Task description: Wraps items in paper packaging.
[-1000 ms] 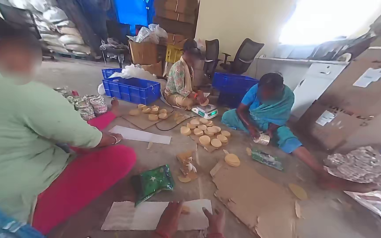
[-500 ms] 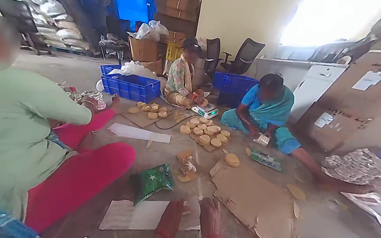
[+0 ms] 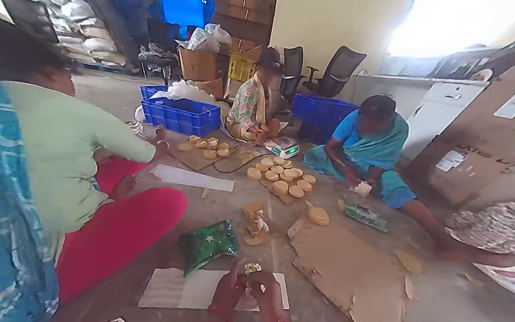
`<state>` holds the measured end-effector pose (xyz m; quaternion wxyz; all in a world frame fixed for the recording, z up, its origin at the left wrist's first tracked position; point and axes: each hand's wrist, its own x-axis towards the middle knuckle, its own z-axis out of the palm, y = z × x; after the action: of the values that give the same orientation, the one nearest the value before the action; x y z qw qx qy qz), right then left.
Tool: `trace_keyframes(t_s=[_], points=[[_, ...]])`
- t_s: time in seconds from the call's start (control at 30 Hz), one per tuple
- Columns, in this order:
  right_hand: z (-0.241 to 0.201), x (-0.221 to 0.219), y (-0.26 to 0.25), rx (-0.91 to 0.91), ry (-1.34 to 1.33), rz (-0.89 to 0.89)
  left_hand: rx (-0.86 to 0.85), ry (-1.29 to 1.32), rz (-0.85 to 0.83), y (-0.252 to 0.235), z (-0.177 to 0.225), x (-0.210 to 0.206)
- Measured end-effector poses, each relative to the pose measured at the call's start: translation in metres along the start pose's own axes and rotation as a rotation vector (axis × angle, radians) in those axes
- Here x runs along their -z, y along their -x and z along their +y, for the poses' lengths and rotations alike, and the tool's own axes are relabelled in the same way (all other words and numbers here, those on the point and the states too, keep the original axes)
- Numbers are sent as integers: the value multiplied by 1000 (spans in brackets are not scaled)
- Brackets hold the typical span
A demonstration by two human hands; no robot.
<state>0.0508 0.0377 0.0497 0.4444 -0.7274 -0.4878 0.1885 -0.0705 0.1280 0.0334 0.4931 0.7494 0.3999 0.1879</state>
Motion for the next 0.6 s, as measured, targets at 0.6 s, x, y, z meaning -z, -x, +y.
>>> trace_keyframes(t_s=[0.6], points=[[28, -5, -5, 166, -64, 6, -34, -91, 79, -3, -3, 3]])
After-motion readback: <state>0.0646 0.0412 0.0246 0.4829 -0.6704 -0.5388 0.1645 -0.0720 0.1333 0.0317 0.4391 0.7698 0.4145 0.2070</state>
